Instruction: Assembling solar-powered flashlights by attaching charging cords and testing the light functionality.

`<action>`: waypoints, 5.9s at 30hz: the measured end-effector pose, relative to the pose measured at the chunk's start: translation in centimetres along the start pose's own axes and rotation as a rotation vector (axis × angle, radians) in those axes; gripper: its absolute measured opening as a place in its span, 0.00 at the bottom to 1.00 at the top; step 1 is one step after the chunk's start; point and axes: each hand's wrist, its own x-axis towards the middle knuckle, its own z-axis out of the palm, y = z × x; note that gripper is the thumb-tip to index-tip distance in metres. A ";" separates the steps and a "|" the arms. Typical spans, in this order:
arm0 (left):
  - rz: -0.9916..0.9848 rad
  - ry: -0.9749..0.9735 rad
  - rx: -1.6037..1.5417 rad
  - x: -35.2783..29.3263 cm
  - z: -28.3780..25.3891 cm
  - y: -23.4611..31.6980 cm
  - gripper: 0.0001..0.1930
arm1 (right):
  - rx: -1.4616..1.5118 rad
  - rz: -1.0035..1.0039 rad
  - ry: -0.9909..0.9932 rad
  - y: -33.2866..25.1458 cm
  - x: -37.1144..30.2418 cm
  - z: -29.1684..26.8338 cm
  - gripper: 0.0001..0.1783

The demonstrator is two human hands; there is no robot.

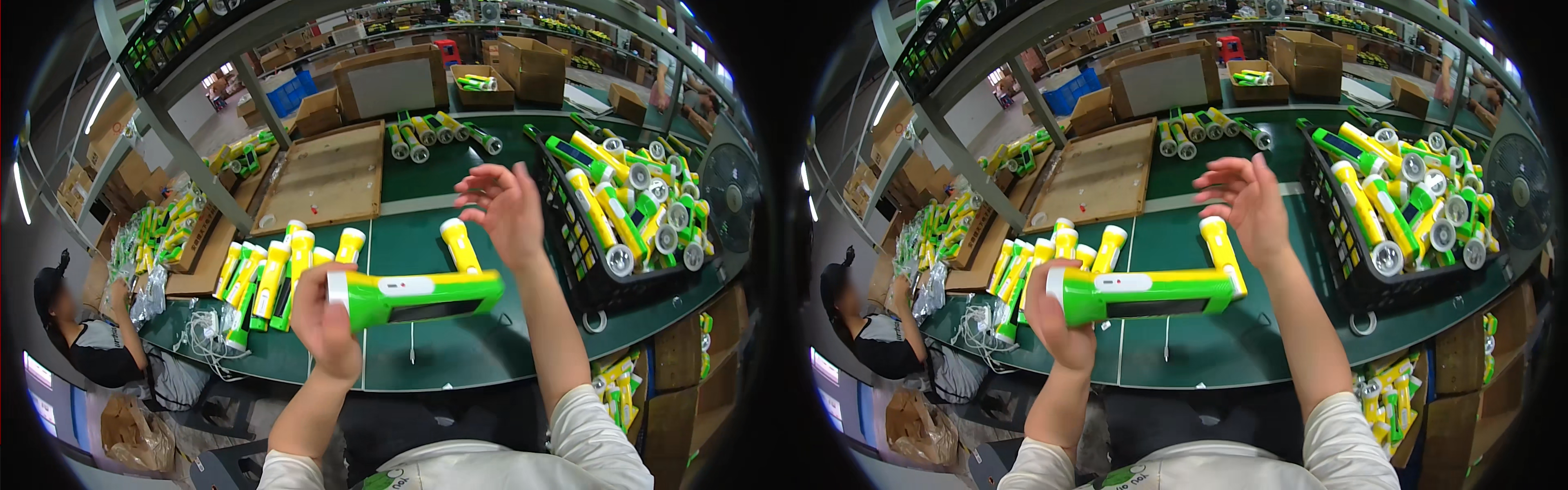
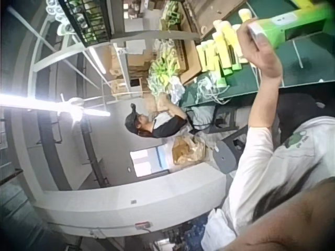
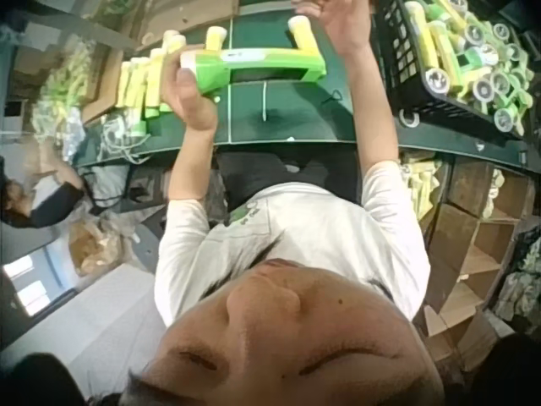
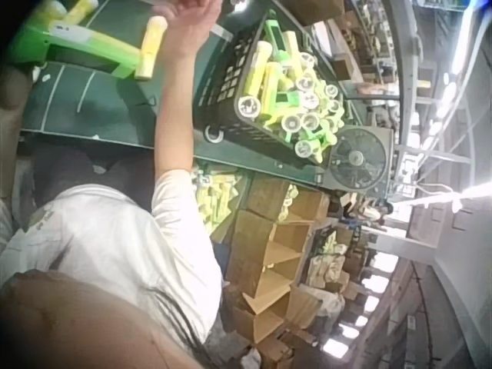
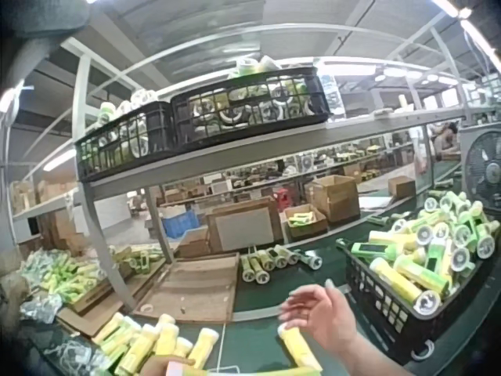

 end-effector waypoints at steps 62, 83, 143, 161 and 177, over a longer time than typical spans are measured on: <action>-0.975 -0.227 -0.949 -10.4 7.1 1.4 0.37 | -0.546 -0.139 -0.052 3.5 -16.7 6.3 0.19; -1.053 0.073 -0.857 -8.0 5.6 -0.4 0.24 | -0.289 0.340 0.321 4.9 -20.0 5.6 0.31; -1.003 -0.305 -0.881 -10.1 8.9 -6.7 0.27 | -1.037 -0.191 0.591 8.6 -18.1 -3.5 0.17; -0.594 -0.255 -0.751 -10.8 7.7 -3.3 0.14 | -0.661 -0.669 0.451 4.2 -20.2 1.1 0.13; -0.688 -0.332 -0.760 -12.4 7.3 -2.3 0.18 | -0.597 -0.630 0.353 3.6 -19.7 0.9 0.10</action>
